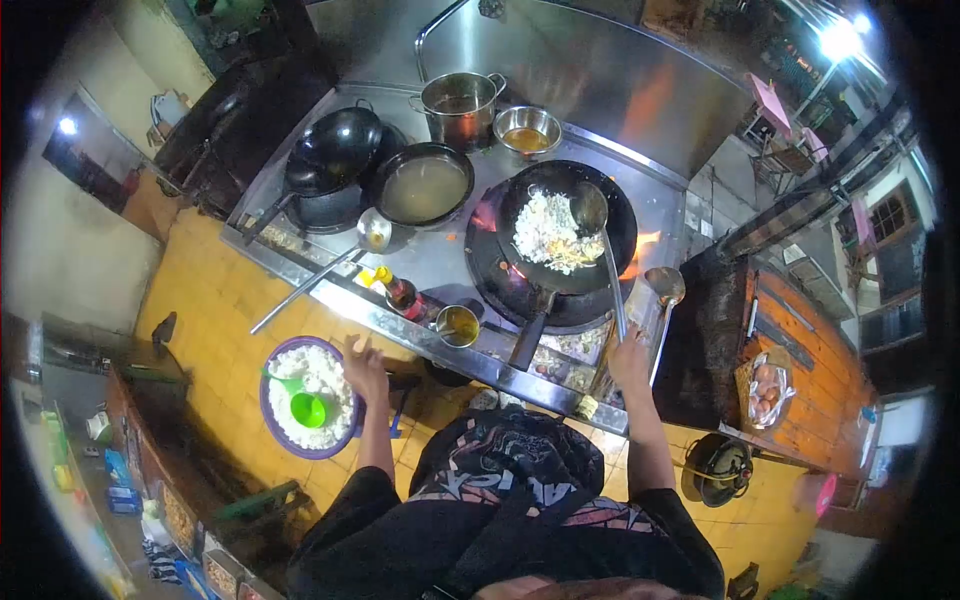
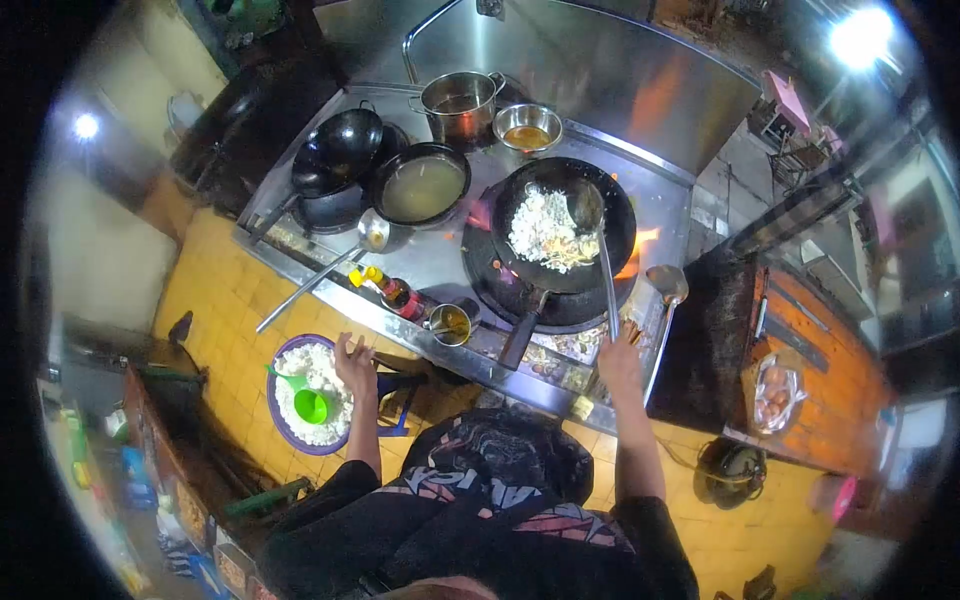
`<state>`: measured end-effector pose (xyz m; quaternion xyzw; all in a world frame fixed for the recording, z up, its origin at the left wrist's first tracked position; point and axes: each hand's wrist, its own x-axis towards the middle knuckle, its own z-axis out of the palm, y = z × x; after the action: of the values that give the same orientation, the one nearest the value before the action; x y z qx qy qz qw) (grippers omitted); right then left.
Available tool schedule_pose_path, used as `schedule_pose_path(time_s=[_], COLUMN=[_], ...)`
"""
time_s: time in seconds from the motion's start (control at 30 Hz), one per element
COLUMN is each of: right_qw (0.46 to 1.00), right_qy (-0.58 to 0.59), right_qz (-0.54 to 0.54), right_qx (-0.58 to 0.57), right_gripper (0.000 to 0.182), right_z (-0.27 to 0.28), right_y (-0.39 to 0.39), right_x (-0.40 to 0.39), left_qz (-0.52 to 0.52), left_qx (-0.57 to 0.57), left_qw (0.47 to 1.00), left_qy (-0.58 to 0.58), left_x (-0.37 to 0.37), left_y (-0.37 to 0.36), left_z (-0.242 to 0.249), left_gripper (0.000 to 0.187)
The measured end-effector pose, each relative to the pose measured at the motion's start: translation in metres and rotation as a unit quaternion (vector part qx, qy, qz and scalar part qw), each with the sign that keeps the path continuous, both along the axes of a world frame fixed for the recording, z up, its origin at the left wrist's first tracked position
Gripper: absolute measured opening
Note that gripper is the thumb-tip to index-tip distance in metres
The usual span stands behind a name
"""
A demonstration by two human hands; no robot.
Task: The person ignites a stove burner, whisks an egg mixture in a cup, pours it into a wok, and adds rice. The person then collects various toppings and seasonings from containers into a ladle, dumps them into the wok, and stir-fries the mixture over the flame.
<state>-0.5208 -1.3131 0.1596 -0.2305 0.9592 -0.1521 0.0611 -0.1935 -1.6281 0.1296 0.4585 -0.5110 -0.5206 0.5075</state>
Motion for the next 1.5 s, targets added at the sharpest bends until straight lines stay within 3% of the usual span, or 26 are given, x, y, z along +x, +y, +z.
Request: schedule_pose_path(time_s=[0.07, 0.13, 0.17, 0.2, 0.27, 0.33, 0.4, 0.43, 0.47, 0.5, 0.53, 0.57, 0.63, 0.73, 0.8, 0.87, 0.93, 1.0, 1.03, 1.13, 1.2, 1.27, 1.4, 1.47, 1.5], right_qw=[1.000, 0.997, 0.998, 0.998, 1.000, 0.997, 0.996, 0.994, 0.994, 0.997, 0.998, 0.998, 0.995, 0.989, 0.993, 0.995, 0.995, 0.998, 0.999, 0.998, 0.999, 0.999, 0.999, 0.982, 0.993], right_qy=[0.026, -0.019, -0.044, -0.066, -0.007, 0.052, -0.079, -0.099, -0.098, -0.075, -0.056, -0.059, -0.078, -0.124, -0.083, -0.054, -0.039, -0.036, -0.029, 0.038, -0.011, -0.039, 0.024, 0.053, -0.004], right_qz=[0.002, 0.060, 0.029, -0.002, -0.009, -0.018, -0.024, -0.019, -0.020, -0.012, -0.004, -0.004, -0.063, -0.041, -0.054, -0.071, -0.076, -0.036, 0.006, -0.006, -0.034, -0.025, -0.024, 0.183, 0.102], right_qx=[-0.017, 0.048, 0.032, 0.012, -0.020, -0.050, 0.040, 0.034, 0.032, 0.003, -0.023, -0.021, -0.021, -0.072, -0.059, -0.042, -0.059, -0.039, -0.021, -0.050, -0.030, 0.027, 0.027, 0.008, 0.064], right_gripper=[0.048, 0.048, 0.046, 0.045, 0.044, 0.042, 0.044, 0.041, 0.041, 0.041, 0.040, 0.040, 0.039, 0.038, 0.038, 0.039, 0.038, 0.037, 0.036, 0.035, 0.037, 0.038, 0.036, 0.034, 0.036], right_z=[-0.007, 0.011, 0.024, 0.030, 0.017, 0.012, 0.011, 0.000, 0.000, 0.001, 0.005, 0.009, 0.020, -0.039, 0.009, 0.022, 0.012, 0.006, 0.005, 0.008, 0.012, 0.006, 0.010, 0.002, -0.015], right_y=[-0.002, -0.003, -0.007, -0.013, -0.012, -0.015, -0.014, -0.013, -0.014, -0.015, -0.015, -0.014, -0.017, 0.006, -0.008, -0.012, -0.012, -0.008, -0.008, -0.006, -0.006, -0.003, -0.007, -0.002, -0.011], right_x=[0.009, 0.003, 0.002, -0.001, 0.009, 0.011, 0.016, 0.008, 0.009, 0.007, 0.012, 0.020, 0.030, 0.002, 0.011, 0.022, 0.022, 0.015, 0.010, 0.027, 0.028, 0.015, 0.027, 0.014, 0.003], left_qz=[-0.006, -0.056, -0.055, -0.052, 0.030, 0.034, 0.073, 0.041, 0.039, 0.089, 0.133, 0.142, 0.134, 0.131, 0.147, 0.131, 0.027, -0.081, -0.142, -0.298, -0.407, -0.480, -0.488, -0.487, -0.500], left_qx=[0.009, -0.001, 0.027, 0.025, -0.057, -0.014, 0.012, 0.126, 0.125, -0.025, -0.170, -0.075, -0.060, -0.030, -0.007, -0.026, -0.073, -0.114, -0.106, -0.088, -0.109, -0.027, -0.111, -0.049, 0.034], left_qw=[1.000, 0.998, 0.996, 0.996, 0.997, 0.999, 0.997, 0.990, 0.991, 0.982, 0.909, 0.921, 0.935, 0.952, 0.963, 0.959, 0.964, 0.972, 0.964, 0.930, 0.894, 0.857, 0.837, 0.795, 0.766], left_qy=[0.008, -0.010, 0.067, 0.069, -0.052, -0.007, -0.012, 0.038, 0.038, -0.162, -0.357, -0.354, -0.324, -0.275, -0.228, -0.249, -0.253, -0.187, -0.199, -0.197, -0.154, -0.187, -0.223, -0.358, -0.402], left_x=[-0.003, -0.004, -0.001, 0.003, 0.007, 0.015, 0.032, 0.036, 0.035, 0.032, 0.034, 0.032, 0.039, 0.035, 0.022, 0.020, 0.000, -0.025, -0.038, -0.075, -0.098, -0.122, -0.153, -0.167, -0.179], left_y=[0.000, 0.004, 0.000, -0.008, -0.020, -0.025, -0.037, -0.033, -0.035, -0.037, -0.037, -0.040, -0.041, -0.028, -0.022, -0.020, -0.003, 0.016, 0.027, 0.059, 0.077, 0.094, 0.113, 0.119, 0.116], left_z=[-0.003, -0.005, -0.012, -0.023, -0.029, -0.026, -0.040, -0.019, -0.010, -0.003, 0.004, 0.015, 0.014, 0.021, 0.029, 0.023, 0.020, 0.024, 0.031, 0.040, 0.036, 0.012, -0.016, -0.019, -0.026], left_gripper=[0.043, 0.046, 0.048, 0.048, 0.047, 0.046, 0.044, 0.031, 0.031, 0.025, 0.022, 0.028, 0.031, 0.036, 0.042, 0.035, 0.028, 0.021, 0.021, 0.020, 0.025, 0.038, 0.057, 0.072, 0.063])
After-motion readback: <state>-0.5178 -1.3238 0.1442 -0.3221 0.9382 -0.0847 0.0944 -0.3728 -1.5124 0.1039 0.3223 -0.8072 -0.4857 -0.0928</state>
